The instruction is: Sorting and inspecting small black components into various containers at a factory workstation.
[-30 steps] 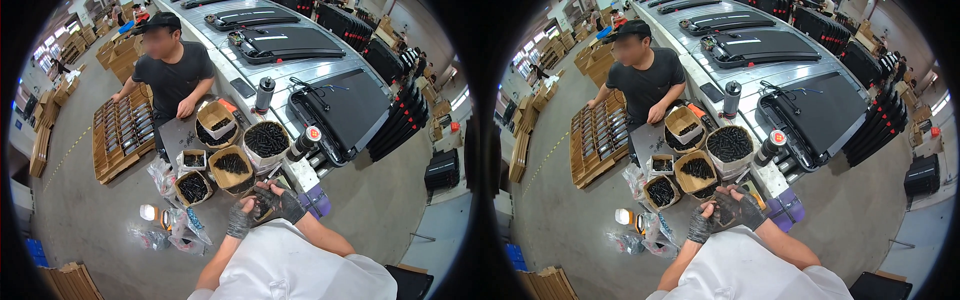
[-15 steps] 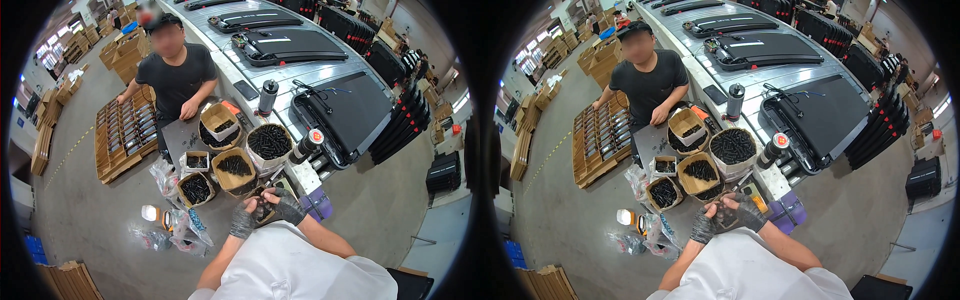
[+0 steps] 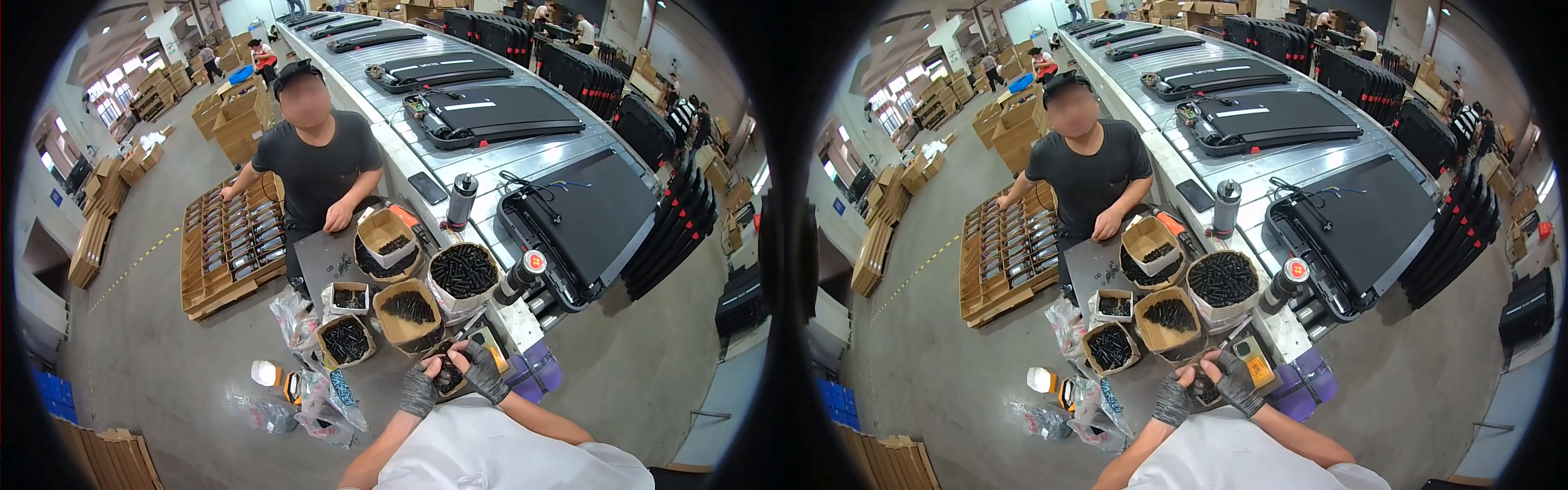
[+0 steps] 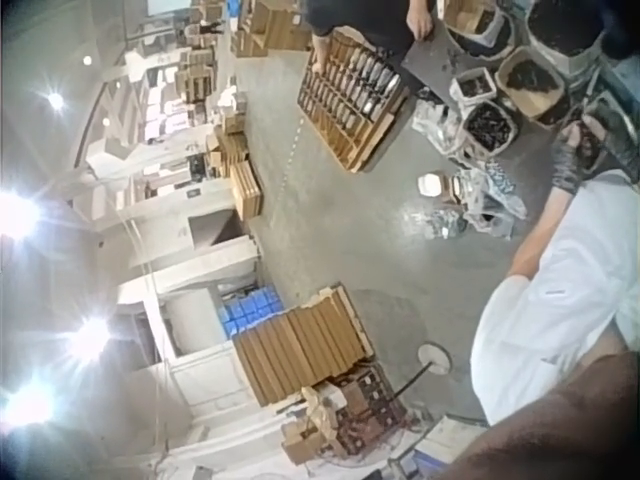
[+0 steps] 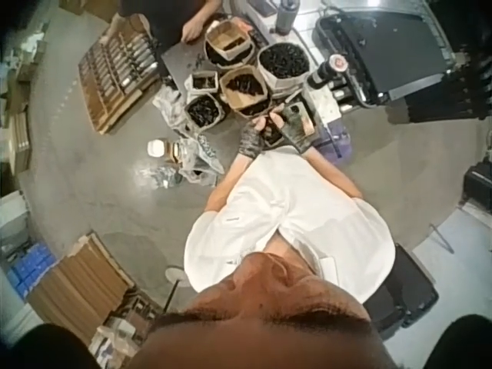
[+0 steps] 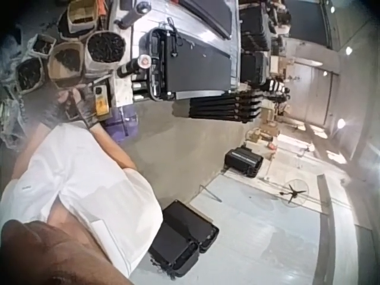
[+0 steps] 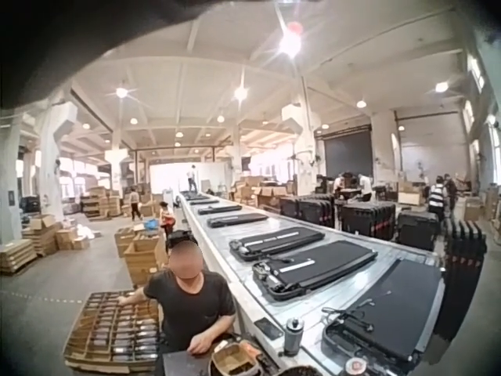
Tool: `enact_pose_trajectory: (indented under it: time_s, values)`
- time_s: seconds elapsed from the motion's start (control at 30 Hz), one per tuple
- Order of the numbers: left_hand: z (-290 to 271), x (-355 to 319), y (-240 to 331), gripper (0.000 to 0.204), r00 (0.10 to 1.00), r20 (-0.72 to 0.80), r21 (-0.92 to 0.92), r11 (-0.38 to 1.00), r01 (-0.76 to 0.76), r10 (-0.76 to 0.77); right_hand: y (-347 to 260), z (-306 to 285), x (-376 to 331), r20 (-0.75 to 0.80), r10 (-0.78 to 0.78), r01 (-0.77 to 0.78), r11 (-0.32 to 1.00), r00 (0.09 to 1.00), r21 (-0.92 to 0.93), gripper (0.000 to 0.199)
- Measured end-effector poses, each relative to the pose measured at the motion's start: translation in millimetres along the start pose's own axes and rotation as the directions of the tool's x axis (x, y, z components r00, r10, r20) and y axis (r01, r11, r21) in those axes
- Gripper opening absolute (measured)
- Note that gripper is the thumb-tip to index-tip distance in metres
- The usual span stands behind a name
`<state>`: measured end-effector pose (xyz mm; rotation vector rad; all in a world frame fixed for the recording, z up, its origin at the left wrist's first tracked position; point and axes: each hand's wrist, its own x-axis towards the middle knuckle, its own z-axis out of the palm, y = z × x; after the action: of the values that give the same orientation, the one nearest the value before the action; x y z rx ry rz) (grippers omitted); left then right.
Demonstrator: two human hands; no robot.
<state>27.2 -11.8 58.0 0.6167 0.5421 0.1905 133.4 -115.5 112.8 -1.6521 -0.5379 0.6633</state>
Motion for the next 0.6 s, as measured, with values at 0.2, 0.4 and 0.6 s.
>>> enact_pose_trajectory:
  time_s: [0.2, 0.4, 0.6]
  values:
    - [-3.1, 8.0, -6.8, 0.030, 0.994, 0.068, -0.015, 0.997, -0.082, 0.082, 0.2, 6.4, -3.2, 0.033, -0.071, 0.072, 0.997, 0.997, -0.030, 0.018]
    - [9.3, -0.3, 3.7, 0.032, 0.994, 0.103, -0.023, 0.999, -0.039, 0.042, 3.0, 7.1, -4.4, 0.024, -0.205, 0.205, 0.951, 0.979, -0.233, 0.018]
    - [19.8, -4.0, 5.7, 0.031, 0.983, 0.083, -0.070, 0.985, -0.157, 0.162, -4.2, 2.9, -3.1, 0.064, -0.310, 0.311, 0.878, 0.949, -0.363, 0.017]
